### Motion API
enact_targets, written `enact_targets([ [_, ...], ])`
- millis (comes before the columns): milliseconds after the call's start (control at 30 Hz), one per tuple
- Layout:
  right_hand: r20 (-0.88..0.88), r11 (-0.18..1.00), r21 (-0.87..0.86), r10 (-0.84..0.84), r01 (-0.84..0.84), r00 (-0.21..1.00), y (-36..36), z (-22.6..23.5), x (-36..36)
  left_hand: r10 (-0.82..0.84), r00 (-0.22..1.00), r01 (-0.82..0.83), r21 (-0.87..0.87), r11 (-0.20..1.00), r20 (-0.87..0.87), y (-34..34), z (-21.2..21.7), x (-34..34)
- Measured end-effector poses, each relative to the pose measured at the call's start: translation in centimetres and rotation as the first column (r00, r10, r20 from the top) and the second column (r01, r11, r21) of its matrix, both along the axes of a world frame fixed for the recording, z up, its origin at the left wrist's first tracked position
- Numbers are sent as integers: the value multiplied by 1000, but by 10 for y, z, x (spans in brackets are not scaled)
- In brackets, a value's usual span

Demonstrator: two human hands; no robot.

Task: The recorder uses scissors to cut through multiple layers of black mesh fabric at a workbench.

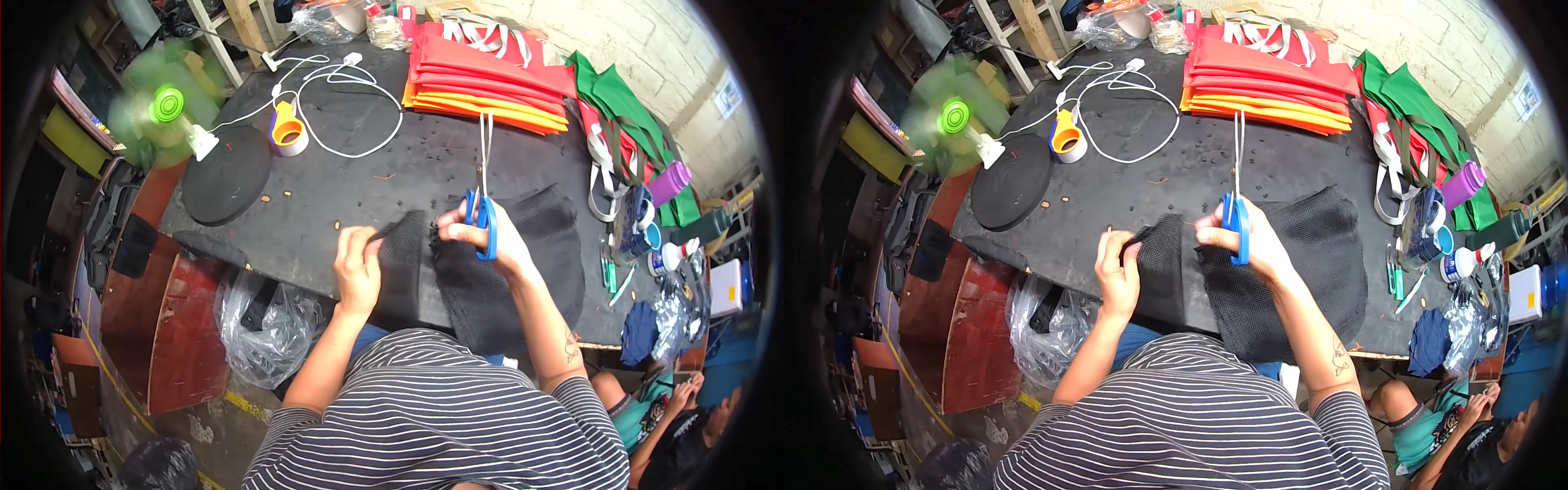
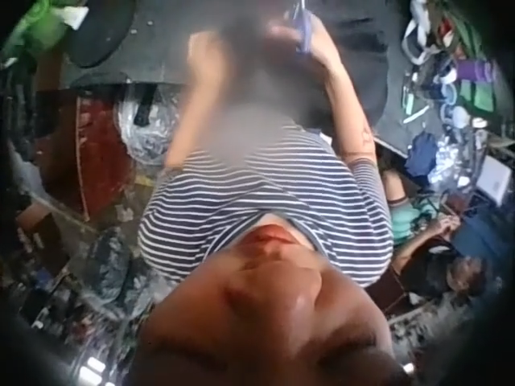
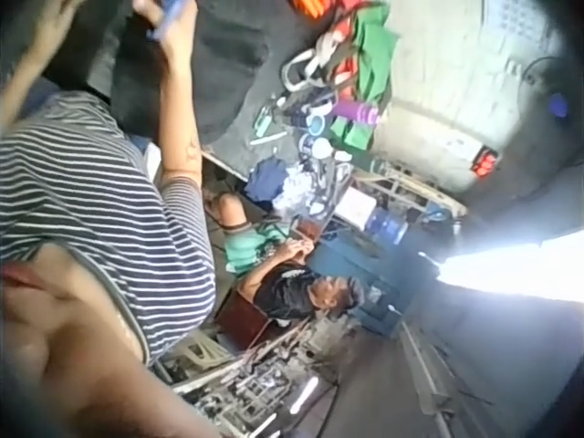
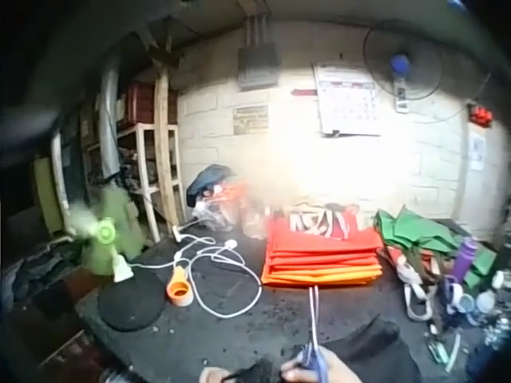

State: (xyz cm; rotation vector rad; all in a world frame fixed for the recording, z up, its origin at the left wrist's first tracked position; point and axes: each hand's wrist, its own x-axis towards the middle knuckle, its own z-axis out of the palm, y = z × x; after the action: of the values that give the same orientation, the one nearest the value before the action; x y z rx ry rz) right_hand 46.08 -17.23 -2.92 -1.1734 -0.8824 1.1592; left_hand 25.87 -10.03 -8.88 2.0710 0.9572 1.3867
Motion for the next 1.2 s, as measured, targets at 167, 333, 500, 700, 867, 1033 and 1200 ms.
enact_targets([
  [167, 110, 991, 105, 72, -83, 991, 13, 27, 0, -349, 935, 341, 116, 933, 61, 5, 82, 36],
  [333, 381, 933, 274, -327, 232, 865, 1, 98, 43, -487, 786, 594, -249, 765, 381, 19, 103, 55],
  [500, 11, 674, 603, -543, 428, 840, -44, 152, 135, -740, 653, 700, -502, 508, 161, -26, 79, 36],
  [700, 284, 520, 727, -822, 449, 494, -132, 190, 153, -791, 502, 791, -555, 257, 350, -37, 90, 31],
  [867, 475, 488, 559, -851, 671, 224, -196, 193, 122, -737, 137, 872, -434, -228, 662, -42, 119, 8],
  [1033, 775, 682, 404, -609, 610, 168, -170, 146, 140, -714, 473, 768, -639, 47, 516, -39, 91, 23],
  [1200, 835, 410, 317, -548, 855, -47, -120, 35, 182, -608, 713, 603, -749, 275, 350, -15, 7, 43],
])
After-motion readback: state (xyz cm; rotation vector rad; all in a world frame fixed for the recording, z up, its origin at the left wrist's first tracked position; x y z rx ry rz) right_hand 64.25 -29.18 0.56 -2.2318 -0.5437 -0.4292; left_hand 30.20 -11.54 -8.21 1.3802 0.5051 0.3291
